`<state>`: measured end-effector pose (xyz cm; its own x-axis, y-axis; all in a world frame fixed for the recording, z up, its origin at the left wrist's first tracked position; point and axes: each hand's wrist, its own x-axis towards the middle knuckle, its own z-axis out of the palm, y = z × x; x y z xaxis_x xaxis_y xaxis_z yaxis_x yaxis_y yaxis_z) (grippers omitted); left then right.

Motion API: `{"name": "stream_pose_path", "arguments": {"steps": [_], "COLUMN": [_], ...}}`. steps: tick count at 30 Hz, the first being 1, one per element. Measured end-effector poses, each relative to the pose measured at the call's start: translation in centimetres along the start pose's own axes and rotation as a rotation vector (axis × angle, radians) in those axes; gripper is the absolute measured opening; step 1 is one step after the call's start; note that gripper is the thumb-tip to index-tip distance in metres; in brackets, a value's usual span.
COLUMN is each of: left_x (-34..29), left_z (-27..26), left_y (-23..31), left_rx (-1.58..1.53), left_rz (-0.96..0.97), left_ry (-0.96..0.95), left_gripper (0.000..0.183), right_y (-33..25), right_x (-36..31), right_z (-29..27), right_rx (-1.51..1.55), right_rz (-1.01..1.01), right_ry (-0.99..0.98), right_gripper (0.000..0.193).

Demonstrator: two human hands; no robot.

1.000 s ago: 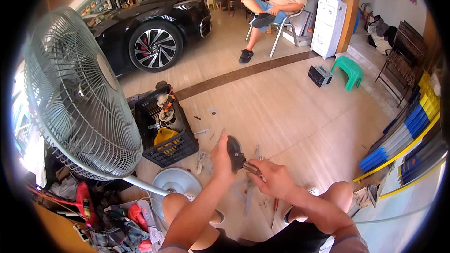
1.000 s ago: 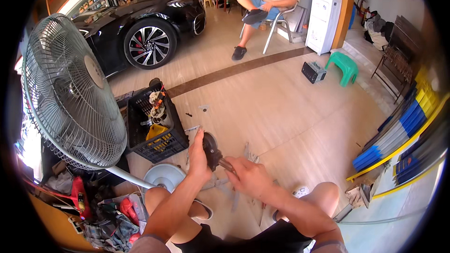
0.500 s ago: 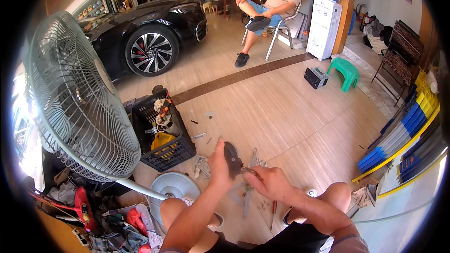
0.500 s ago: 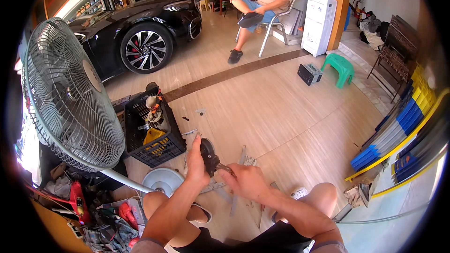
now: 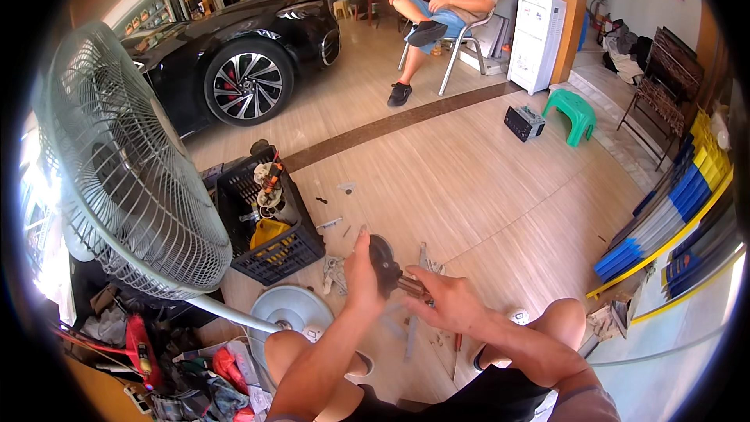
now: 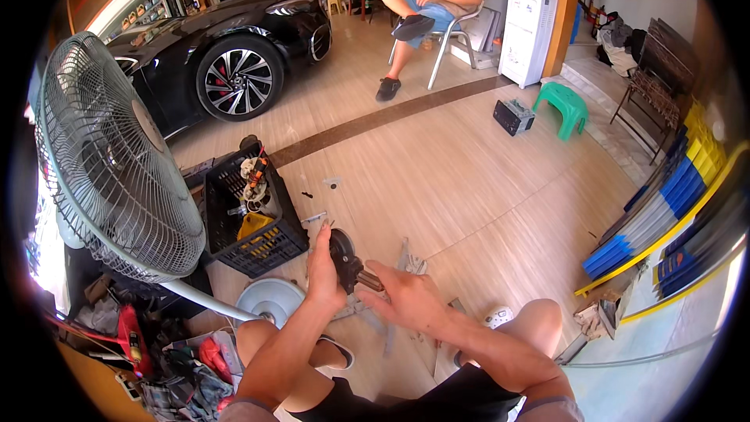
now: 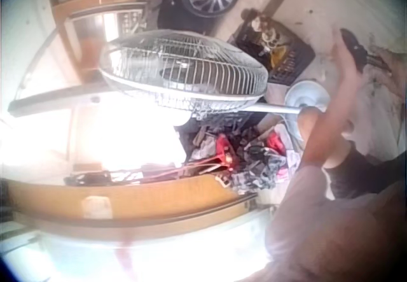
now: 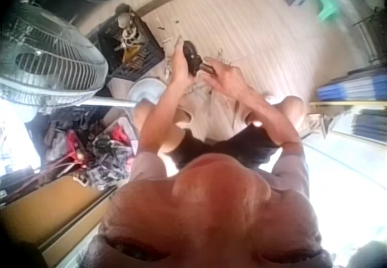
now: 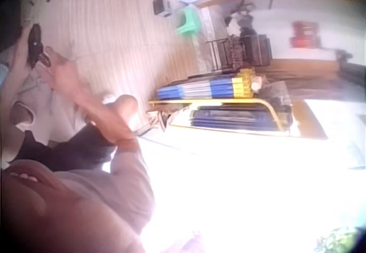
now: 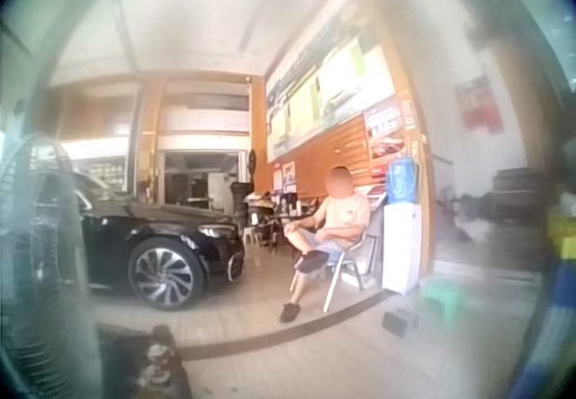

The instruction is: The person pulls apart a motor assembly to remove the casing, then reinserts the rotor back into the plastic housing and fits the components together by hand.

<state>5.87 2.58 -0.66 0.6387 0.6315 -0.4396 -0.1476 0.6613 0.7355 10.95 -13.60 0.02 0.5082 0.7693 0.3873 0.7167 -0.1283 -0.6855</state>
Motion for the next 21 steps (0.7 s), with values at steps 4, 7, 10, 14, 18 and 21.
{"name": "stream_pose_path", "arguments": {"steps": [4,7,10,14,18,21], "left_x": [-0.6,-0.2,-0.1,-0.1,-0.3,0.0], "left_z": [-0.2,-0.3,-0.2,-0.3,-0.3,-0.6], "left_y": [0.4,0.4,0.3,0.2,0.1,-0.1], "left_rx": [-0.011,0.004,0.026,0.002,0.03,0.033], "left_rz": [0.01,-0.008,0.002,0.008,-0.023,-0.008], "left_ry": [-0.029,-0.025,-0.011,0.001,-0.028,-0.007], "left_gripper": [0.044,0.044,0.043,0.043,0.042,0.042], "right_y": [0.6,0.4,0.2,0.6,0.9,-0.3], "right_x": [-0.2,0.2,0.4,0.0,-0.1,0.0], "right_z": [0.7,0.1,0.1,1.1,0.4,0.3], "right_rx": [-0.029,-0.063,0.034,0.022,-0.015,0.026], "right_rz": [-0.163,0.069,0.137,-0.079,0.151,0.03], "right_ry": [0.063,-0.174,-0.164,0.04,-0.215,-0.026], "right_gripper": [0.036,0.034,0.032,0.035,0.038,0.03]}}
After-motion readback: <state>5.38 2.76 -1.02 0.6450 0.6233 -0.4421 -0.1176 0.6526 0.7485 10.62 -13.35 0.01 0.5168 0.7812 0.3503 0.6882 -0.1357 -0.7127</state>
